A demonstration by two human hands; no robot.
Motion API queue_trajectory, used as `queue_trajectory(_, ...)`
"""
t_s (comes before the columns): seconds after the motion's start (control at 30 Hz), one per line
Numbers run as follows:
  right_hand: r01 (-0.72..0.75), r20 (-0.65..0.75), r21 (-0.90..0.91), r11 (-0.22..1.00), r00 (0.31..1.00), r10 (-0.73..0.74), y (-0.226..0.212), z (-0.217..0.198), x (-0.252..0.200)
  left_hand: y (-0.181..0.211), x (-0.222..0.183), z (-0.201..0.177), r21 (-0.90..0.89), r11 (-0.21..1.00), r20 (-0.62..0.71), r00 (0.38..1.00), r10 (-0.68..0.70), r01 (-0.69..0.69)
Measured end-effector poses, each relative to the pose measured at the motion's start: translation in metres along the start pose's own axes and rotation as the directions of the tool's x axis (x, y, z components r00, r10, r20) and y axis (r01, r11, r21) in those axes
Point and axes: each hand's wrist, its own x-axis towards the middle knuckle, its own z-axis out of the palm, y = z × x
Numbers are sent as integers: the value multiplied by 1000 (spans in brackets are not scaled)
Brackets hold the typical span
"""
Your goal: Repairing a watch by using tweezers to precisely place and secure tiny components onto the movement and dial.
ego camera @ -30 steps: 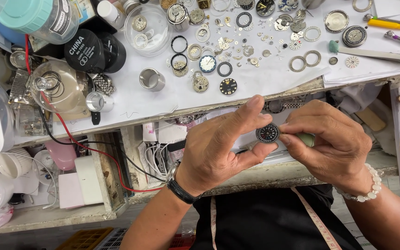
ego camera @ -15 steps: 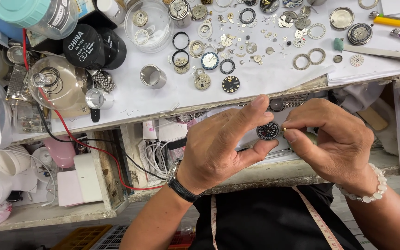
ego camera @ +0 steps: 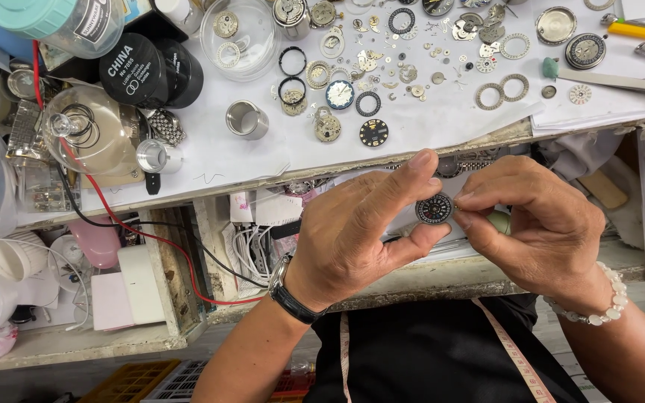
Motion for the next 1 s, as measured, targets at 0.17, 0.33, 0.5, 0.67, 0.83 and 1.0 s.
queue_trajectory(0.17,-87,28,-4,996,996,87,-4,-4,1,0,0,0,25,999,-10,1000,24,-23)
queue_trajectory(0.33,-42,26,-68,997,999,44,-6,-3,4,0,0,0,21,1000,-2,1000,9,-9)
queue_trajectory(0.5,-31,15,-4,999,999,31,-2,-2,1,1,1,0,14,1000,-3,1000,7,-7)
queue_trajectory(0.67,-81,40,-10,997,996,81,-3,-4,2,0,1,0,21,1000,-11,1000,22,-21)
queue_trajectory(0.83,-56,36,-66,996,998,58,-4,-2,4,-1,-1,0,28,999,3,1000,19,-19)
queue_trajectory(1.0,-43,29,-58,997,999,45,-3,-2,3,-1,-1,0,30,999,8,1000,15,-15)
